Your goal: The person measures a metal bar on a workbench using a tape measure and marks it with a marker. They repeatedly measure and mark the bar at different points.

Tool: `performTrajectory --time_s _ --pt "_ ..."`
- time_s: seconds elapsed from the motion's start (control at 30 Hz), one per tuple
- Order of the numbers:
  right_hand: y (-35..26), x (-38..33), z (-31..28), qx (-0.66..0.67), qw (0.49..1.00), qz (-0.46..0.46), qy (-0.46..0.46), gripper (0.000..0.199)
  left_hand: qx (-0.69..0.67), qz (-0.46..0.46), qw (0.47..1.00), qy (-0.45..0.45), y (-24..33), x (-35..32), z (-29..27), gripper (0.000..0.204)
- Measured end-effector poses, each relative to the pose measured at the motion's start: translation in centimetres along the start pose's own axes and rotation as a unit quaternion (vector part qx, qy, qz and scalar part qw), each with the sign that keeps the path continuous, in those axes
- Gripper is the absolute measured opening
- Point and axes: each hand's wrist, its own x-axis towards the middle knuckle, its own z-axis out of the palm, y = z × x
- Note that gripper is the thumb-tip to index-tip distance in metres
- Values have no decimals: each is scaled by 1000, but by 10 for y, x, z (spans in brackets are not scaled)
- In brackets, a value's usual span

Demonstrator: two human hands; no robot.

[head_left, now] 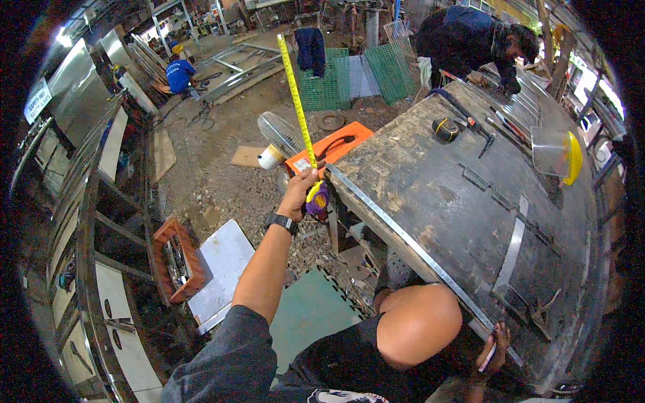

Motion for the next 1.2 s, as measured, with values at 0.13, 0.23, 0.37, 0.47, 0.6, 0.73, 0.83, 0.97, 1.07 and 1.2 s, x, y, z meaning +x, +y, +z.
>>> performTrajectory --time_s 0.13,0.23,0.37,0.47,0.6,0.73,0.83,0.97,1.07,1.2 --pt "-2 3 -6 0 999 -42 10 26 -11 -17 999 -48 -2 5 -5 51" --pt "1 1 -7 -25 1000 -16 -4 27 -7 -3 999 -43 -4 -1 -9 51" --pt "12 -1 -2 36 991 121 -53 28 -68 -11 997 -31 -9 -9 -3 52" --pt "8 -3 -6 -35 999 25 -21 28 -100 -12 995 -24 -12 -12 4 52" --pt "-6 4 -10 -10 1000 -5 -2 28 -129 -9 991 -20 -13 -11 9 52" --pt "-19 14 -13 9 1000 11 -9 30 -128 6 992 1 -18 -9 7 52" --pt "-23 20 -12 5 1000 4 -15 31 -141 22 990 -8 -29 -5 2 47" --pt "-27 22 -12 41 998 55 -17 30 -70 -32 996 44 -38 4 -17 37" --pt "-24 26 -10 110 993 31 -13 28 -29 19 998 -52 -39 11 -31 32" --pt "-32 24 -16 46 998 27 -27 33 -27 -31 999 12 -30 15 -41 38"
